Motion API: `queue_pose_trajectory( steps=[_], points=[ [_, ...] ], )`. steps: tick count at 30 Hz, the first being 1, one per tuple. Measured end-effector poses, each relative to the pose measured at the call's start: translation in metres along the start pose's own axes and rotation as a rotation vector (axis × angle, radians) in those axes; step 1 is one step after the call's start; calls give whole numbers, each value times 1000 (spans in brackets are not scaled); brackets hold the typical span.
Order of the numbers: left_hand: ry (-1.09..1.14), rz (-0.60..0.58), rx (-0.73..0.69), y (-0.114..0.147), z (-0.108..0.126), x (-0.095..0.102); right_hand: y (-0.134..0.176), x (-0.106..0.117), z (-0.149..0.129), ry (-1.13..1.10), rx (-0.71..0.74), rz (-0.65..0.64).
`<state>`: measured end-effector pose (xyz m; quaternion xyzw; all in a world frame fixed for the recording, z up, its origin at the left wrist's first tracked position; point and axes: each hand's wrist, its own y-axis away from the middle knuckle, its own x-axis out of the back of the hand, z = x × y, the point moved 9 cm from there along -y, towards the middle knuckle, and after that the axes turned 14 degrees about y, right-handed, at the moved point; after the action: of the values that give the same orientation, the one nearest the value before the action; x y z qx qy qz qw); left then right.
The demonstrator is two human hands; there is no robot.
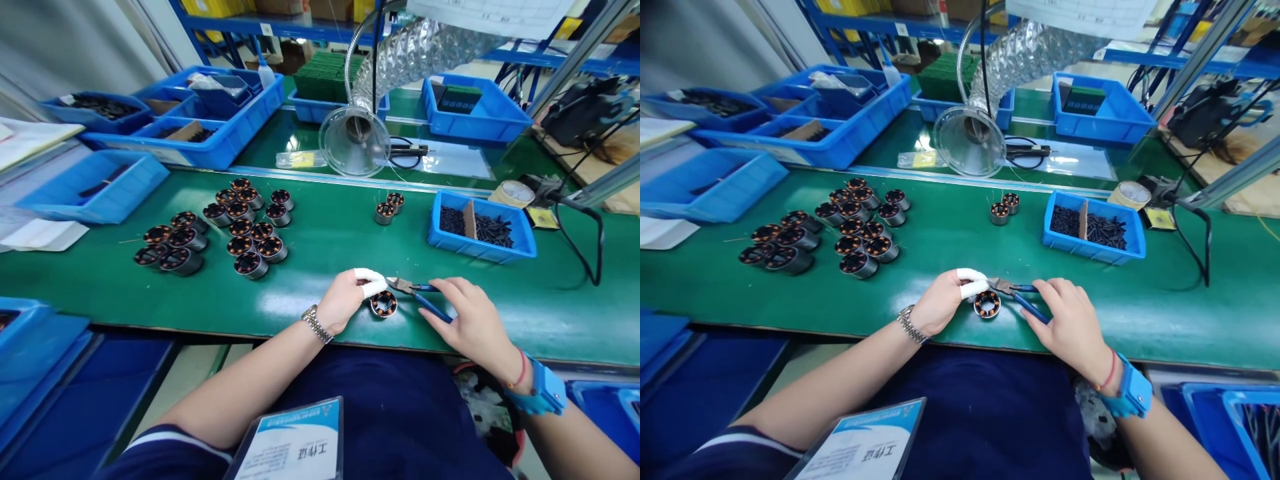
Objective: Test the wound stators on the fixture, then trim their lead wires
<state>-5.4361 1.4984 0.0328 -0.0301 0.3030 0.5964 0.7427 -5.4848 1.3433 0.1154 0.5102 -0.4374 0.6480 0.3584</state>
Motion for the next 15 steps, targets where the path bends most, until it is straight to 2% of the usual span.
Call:
queue_pose_trajectory(
  steps=[4,15],
  points=[
    [8,-26,-5,1,1,-2,-2,-4,-2,7,-8,-11],
    [9,-9,7,1,1,-1,-4,-4,-3,-53,-21,-76]
  ],
)
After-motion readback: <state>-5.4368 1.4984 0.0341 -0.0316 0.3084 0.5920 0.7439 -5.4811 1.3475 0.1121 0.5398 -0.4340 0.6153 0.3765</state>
